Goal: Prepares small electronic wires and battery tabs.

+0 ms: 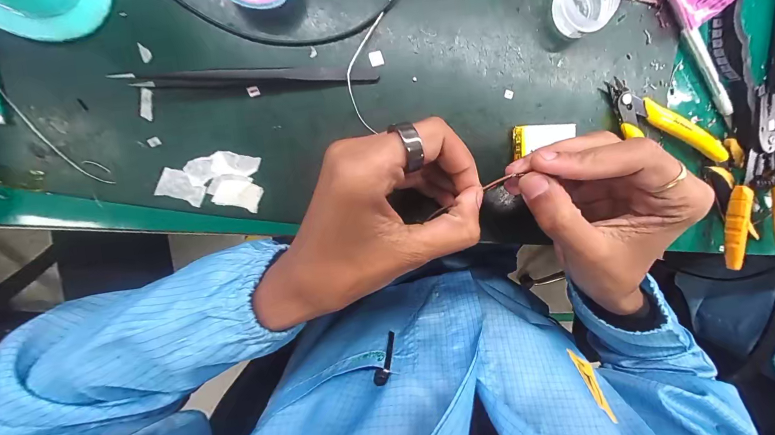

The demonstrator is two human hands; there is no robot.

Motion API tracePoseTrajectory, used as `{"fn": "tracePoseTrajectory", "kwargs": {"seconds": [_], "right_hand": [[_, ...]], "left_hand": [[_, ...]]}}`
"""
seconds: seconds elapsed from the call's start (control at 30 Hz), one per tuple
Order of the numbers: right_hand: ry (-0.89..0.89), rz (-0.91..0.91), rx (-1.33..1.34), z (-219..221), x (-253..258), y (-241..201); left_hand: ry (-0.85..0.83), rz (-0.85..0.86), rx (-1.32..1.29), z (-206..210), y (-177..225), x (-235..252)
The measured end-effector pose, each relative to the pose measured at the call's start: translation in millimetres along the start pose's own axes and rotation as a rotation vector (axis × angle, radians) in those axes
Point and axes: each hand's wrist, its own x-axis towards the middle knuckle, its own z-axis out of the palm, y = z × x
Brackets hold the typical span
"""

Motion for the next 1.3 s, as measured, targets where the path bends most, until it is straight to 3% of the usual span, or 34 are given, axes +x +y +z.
{"fn": "tracePoseTrajectory", "kwargs": {"seconds": [0.87,1.3], "right_hand": [[-0.041,-0.054,-0.093,2.9,-2.1,0.5],[-0.023,-0.156,-0.201,8.4,-4.5,2.5]], "left_hand": [[0.022,0.031,0.001,1.1,-1.6,-0.5],[0.045,0.021,0.156,7.4,-1.1,-2.6]]}}
